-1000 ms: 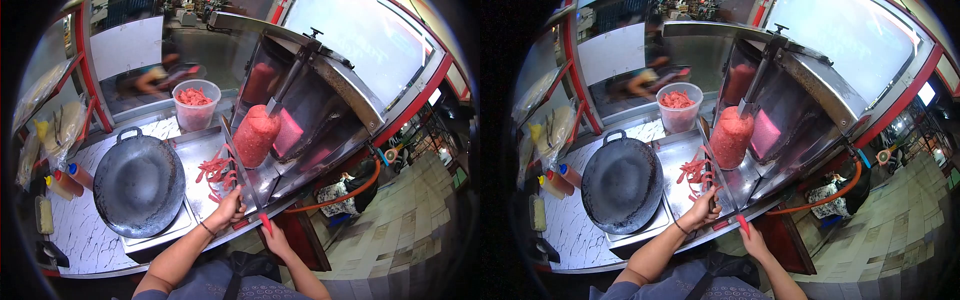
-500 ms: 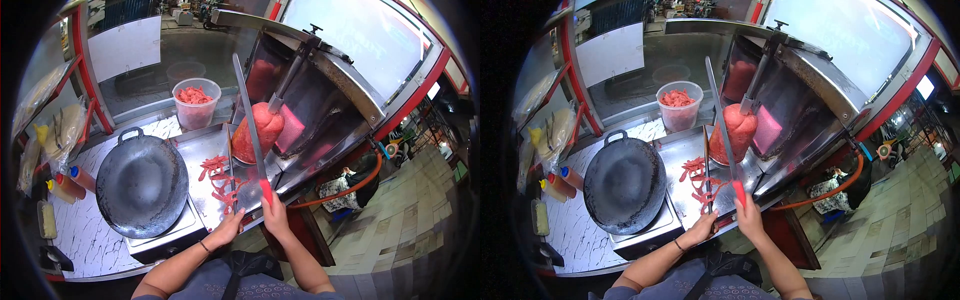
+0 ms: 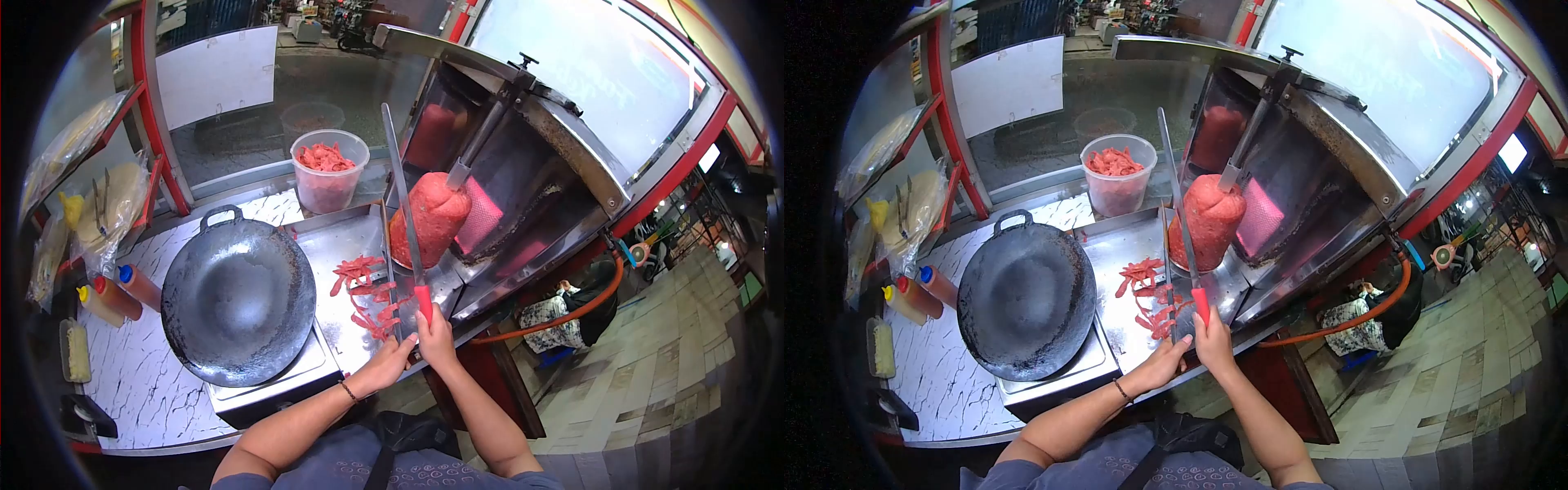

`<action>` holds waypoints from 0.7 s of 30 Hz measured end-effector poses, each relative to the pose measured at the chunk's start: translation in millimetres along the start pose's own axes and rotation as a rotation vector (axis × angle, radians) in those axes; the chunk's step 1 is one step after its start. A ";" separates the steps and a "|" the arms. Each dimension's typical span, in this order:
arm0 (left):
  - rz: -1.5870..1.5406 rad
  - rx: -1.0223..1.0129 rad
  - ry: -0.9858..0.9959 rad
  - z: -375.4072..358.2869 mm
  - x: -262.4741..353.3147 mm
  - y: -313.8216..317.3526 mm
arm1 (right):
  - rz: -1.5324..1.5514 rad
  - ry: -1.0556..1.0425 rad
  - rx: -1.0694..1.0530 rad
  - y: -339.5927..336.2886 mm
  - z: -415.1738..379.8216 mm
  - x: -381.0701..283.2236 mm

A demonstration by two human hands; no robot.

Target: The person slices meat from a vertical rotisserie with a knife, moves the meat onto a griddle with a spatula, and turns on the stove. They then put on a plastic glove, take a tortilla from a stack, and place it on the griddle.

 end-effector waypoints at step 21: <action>-0.447 0.044 -0.255 33.3 17.4 -4.8 | -0.130 0.063 -0.211 -38.5 -32.6 26.5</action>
Point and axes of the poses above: each hand's wrist, its own z-axis towards the middle knuckle, its own y-axis out of the palm, x = y × z, the point moved 2 cm from there along z, towards the middle knuckle, and after that the axes turned 6 degrees about x, right-handed, at the moved point
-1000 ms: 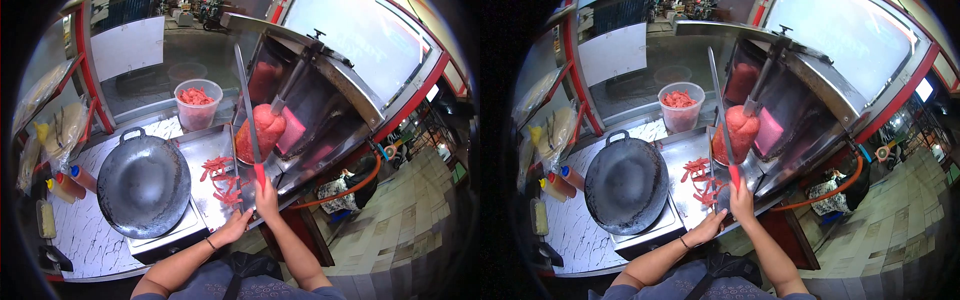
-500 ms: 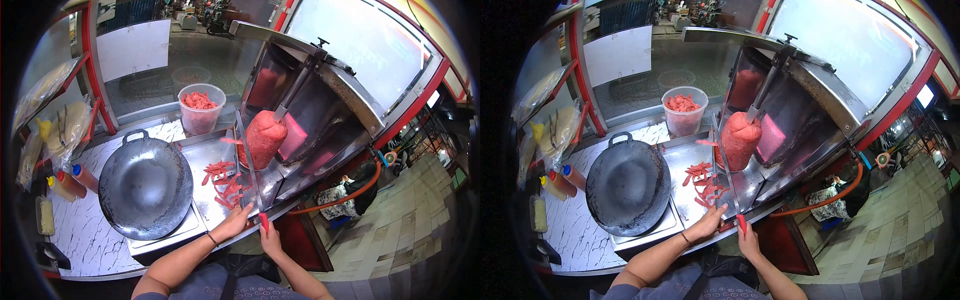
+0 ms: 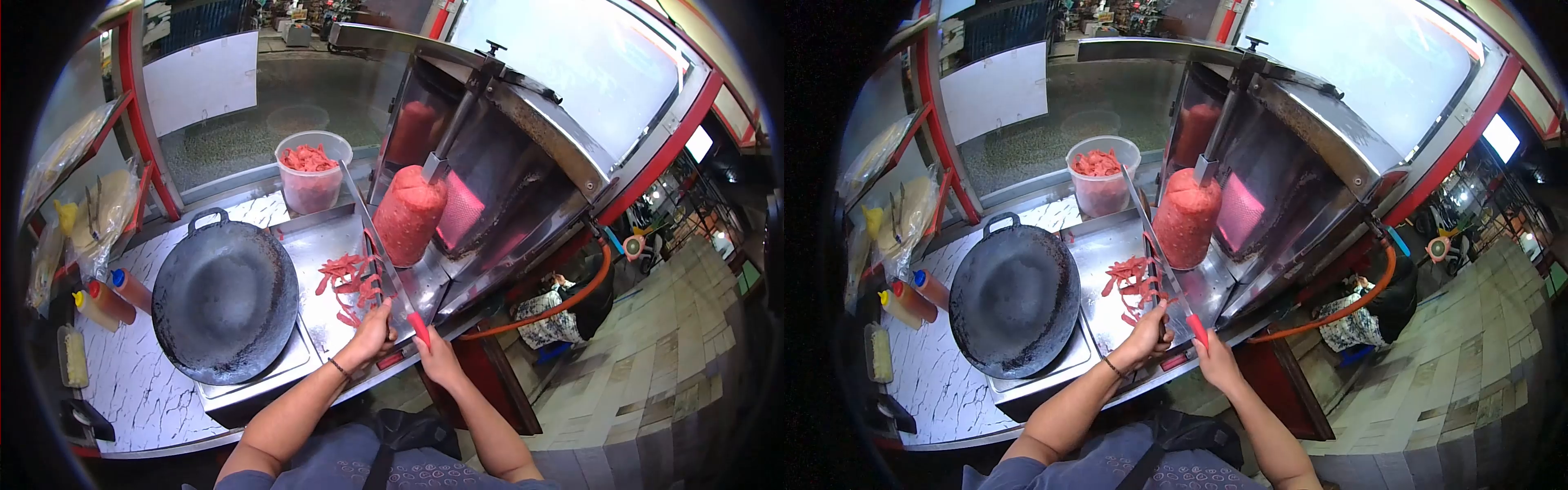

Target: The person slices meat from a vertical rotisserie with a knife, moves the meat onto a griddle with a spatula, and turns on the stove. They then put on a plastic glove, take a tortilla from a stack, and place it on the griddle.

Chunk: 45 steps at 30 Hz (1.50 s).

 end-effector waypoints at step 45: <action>0.424 -0.045 0.240 -15.8 -29.0 -6.3 | 0.116 -0.055 0.186 25.6 20.5 -14.8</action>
Point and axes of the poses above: each hand's wrist, its own z-axis towards the middle knuckle, its own y-axis out of the palm, x = y × z, the point moved 2 cm from there along z, towards the middle knuckle, and after that the axes turned 6 degrees about x, right-handed, at the moved point
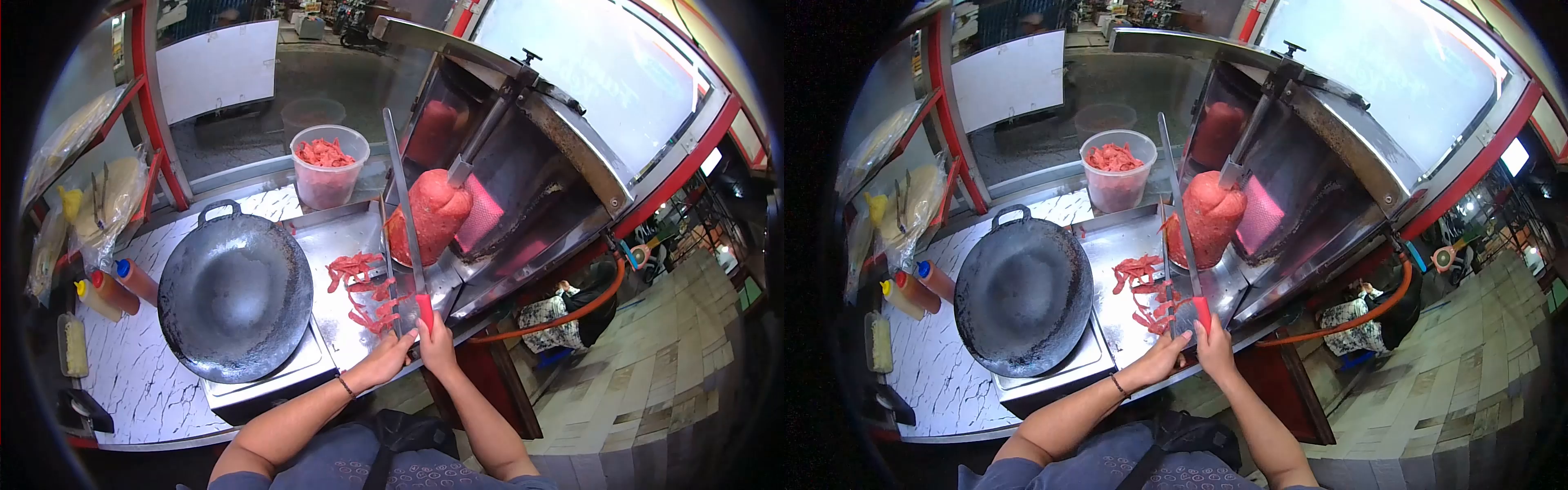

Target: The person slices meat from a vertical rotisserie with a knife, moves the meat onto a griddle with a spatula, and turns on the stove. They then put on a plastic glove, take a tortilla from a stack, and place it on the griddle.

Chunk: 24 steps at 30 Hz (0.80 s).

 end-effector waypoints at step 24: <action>-0.818 -0.193 -0.348 30.6 26.9 -24.7 | -0.215 0.047 -0.165 -62.0 -32.7 10.1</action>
Point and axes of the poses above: each hand's wrist, its own z-axis towards the middle knuckle, its own y-axis out of the palm, x = y × z, the point moved 2 cm from there along z, towards the middle knuckle, and after that the axes turned 6 degrees about x, right-handed, at the moved point
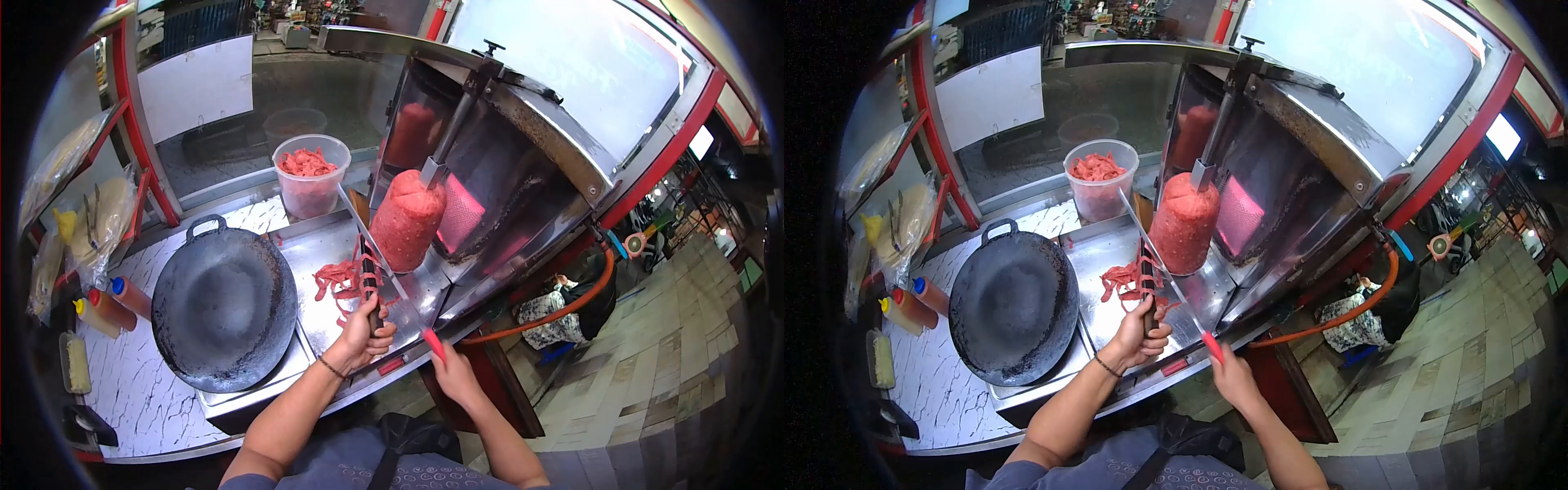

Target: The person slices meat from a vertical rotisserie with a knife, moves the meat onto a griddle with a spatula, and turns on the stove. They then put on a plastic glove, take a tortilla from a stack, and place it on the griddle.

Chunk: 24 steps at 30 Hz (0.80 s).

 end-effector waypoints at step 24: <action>-0.105 -0.082 -0.039 -17.3 -7.3 -8.1 | -0.034 0.072 -0.094 -52.7 -8.9 -2.7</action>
Point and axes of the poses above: each hand's wrist, its own z-axis towards the middle knuckle, its own y-axis out of the palm, x = y × z, the point moved 2 cm from there along z, towards the middle knuckle, and after that the axes turned 6 degrees about x, right-handed, at the moved point
